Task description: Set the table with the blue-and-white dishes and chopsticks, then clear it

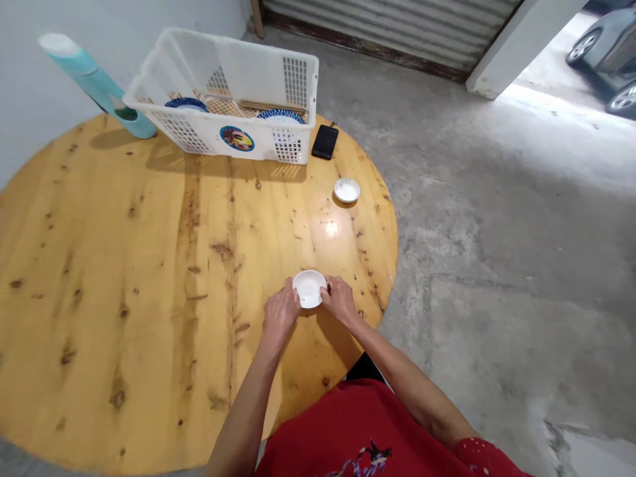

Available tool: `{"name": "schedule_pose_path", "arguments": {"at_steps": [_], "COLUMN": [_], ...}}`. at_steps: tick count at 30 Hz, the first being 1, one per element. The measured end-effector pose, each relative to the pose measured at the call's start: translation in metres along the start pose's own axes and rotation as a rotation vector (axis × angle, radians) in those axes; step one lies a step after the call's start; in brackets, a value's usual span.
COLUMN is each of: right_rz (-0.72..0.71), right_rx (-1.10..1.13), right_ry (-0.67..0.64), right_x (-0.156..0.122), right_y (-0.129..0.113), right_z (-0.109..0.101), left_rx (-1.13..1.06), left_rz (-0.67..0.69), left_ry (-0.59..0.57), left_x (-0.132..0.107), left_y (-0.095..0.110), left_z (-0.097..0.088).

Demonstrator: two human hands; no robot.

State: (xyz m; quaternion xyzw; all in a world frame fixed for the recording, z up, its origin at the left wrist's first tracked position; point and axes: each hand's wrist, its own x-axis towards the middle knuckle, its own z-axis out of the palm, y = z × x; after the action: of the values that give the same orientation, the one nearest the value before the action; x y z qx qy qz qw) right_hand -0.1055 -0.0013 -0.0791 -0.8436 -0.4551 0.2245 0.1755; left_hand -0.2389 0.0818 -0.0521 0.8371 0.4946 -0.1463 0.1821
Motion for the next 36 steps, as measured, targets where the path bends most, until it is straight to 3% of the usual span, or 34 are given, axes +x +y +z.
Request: {"name": "schedule_pose_path", "arguments": {"at_steps": [6,17,24,28,33,36], "right_rz": [0.018,0.087,0.08,0.095,0.165,0.21], "right_rx": [0.008,-0.043,-0.068,0.011,0.247,0.387], "right_ry": [-0.003,-0.005,-0.004,0.013,-0.093,-0.079], "right_x": [-0.001,-0.003,-0.007,-0.007,-0.004,-0.01], "right_y": [-0.001,-0.012,-0.012,-0.004,0.0,0.002], "right_z": [-0.001,-0.005,-0.003,-0.001,0.008,0.013], "left_rx": [0.002,0.042,0.008,-0.139,-0.585,-0.744], "left_rz": [0.025,0.041,0.065,0.09,0.148,0.127], "left_ry": [0.013,-0.011,0.009,0.047,0.034,0.007], "left_x": [0.001,0.003,0.002,0.0,0.006,0.007], "left_y": [-0.004,-0.001,-0.011,-0.022,-0.029,-0.028], "left_z": [0.005,-0.005,0.0,0.011,0.027,0.035]}}
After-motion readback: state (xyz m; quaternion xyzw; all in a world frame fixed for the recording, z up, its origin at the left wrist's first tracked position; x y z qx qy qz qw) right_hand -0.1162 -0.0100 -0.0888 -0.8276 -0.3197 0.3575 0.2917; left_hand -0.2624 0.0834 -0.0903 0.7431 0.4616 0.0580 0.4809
